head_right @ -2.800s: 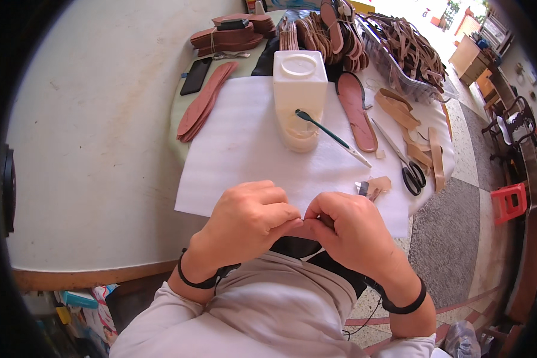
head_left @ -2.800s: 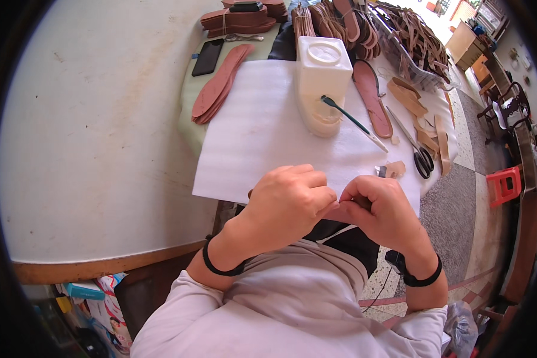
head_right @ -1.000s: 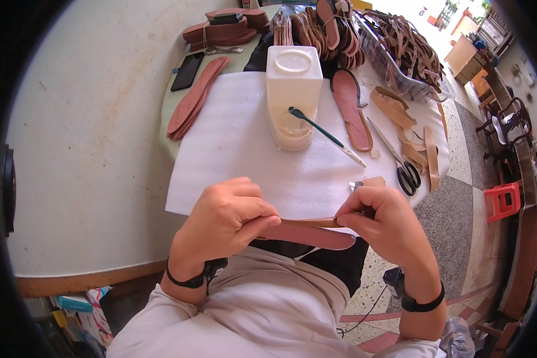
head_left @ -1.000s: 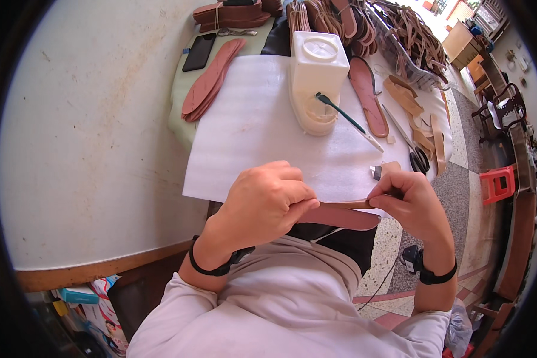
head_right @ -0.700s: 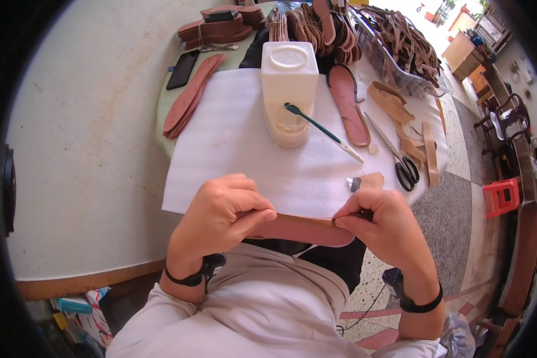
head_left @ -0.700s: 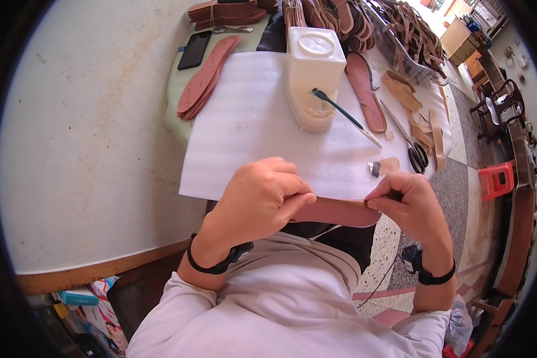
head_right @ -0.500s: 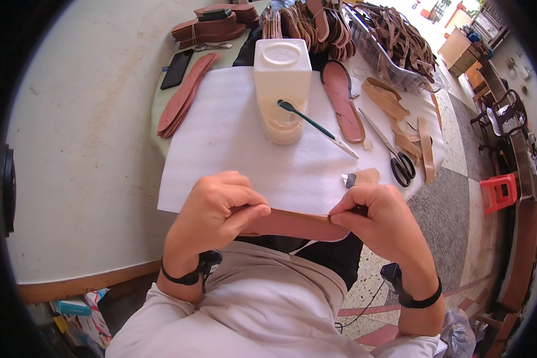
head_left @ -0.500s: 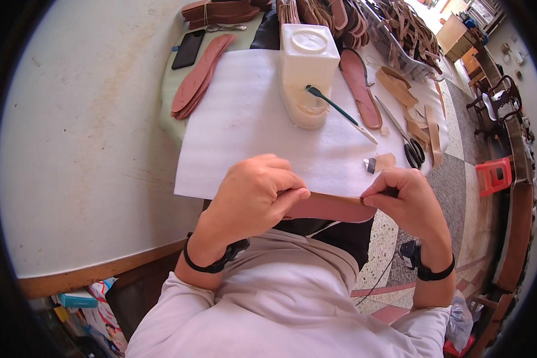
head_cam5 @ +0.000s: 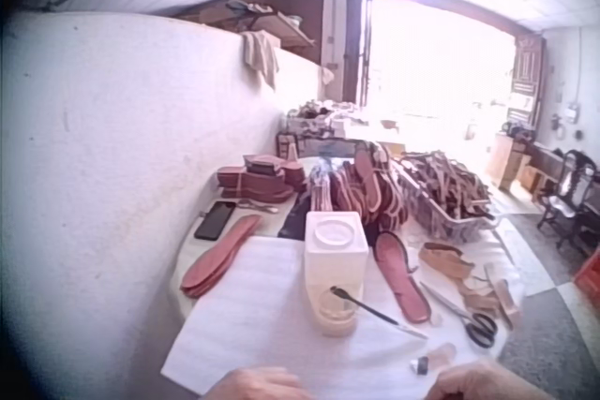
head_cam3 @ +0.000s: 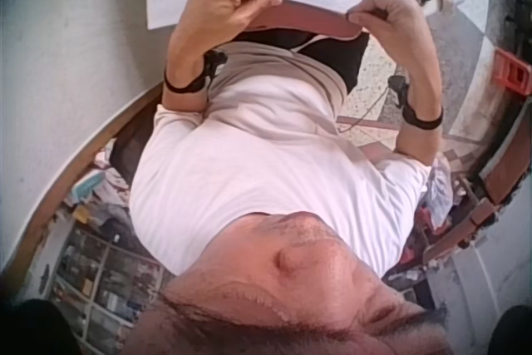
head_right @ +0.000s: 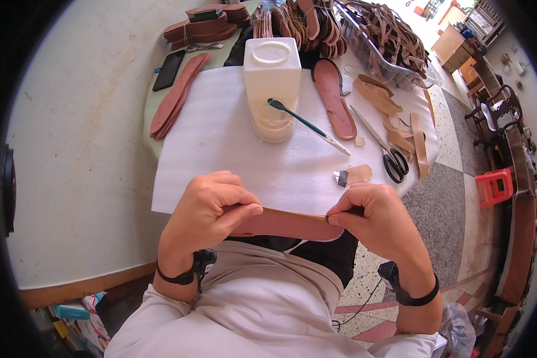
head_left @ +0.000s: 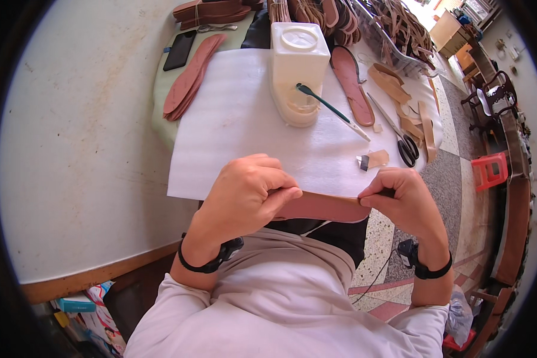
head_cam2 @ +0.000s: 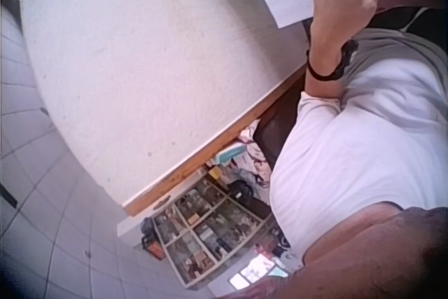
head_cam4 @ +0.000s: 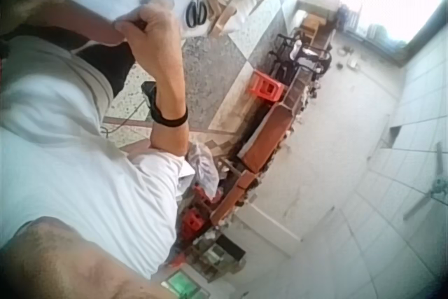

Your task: Apply adhesive to the edges and surface of shoe insoles using a brush.

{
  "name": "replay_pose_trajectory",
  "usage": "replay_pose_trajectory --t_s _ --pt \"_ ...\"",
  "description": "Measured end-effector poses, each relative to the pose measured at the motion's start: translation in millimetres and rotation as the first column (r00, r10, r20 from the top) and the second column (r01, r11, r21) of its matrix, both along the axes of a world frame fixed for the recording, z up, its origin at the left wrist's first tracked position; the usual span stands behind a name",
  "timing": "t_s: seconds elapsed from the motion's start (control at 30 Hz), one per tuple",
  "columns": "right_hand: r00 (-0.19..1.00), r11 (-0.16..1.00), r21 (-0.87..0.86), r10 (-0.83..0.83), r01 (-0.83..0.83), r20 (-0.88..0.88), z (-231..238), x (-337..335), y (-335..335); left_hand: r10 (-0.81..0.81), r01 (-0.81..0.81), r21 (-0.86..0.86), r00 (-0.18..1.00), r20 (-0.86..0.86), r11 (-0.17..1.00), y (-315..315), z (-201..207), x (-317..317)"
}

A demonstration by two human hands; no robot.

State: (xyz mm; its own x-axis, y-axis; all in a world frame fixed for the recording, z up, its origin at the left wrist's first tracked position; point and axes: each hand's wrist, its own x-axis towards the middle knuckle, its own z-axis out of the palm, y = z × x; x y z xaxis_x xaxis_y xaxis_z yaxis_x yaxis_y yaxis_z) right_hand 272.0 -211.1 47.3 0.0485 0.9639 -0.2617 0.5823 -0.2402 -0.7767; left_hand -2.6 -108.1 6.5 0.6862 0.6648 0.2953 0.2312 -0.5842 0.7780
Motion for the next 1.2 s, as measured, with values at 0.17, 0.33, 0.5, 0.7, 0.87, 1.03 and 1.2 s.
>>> replay_pose_trajectory --t_s 0.17,0.33,0.5,0.7,0.87,1.03,1.2 --pt "1.000 1.000 0.019 0.015 -0.015 0.005 -2 1 -1 -0.003 0.003 -0.007 1.000 0.014 1.000 1 -1 -1" --pt "0.994 0.991 0.080 0.101 -0.104 0.042 0 -1 1 -0.007 0.008 -0.013 1.000 0.022 1.000 1 1 -5" --pt "0.985 0.980 0.113 0.152 -0.161 0.087 1 -13 -3 -0.002 0.003 0.027 1.000 -0.008 1.000 4 5 -10" --pt "0.979 0.964 0.212 0.130 -0.163 0.160 3 -21 -2 -0.015 0.022 0.233 0.999 -0.030 0.972 7 12 -5" --pt "0.968 0.948 0.265 0.120 -0.179 0.222 8 -28 -4 -0.046 0.052 0.276 0.999 -0.025 0.960 -6 4 13" --pt "0.964 0.940 0.287 0.113 -0.183 0.242 8 -33 -5 -0.056 0.049 0.299 0.998 0.014 0.953 -19 -1 32" --pt "0.996 0.984 0.155 0.084 -0.086 0.020 11 -22 -2 -0.072 0.080 0.287 0.997 -0.038 0.955 -17 6 30"
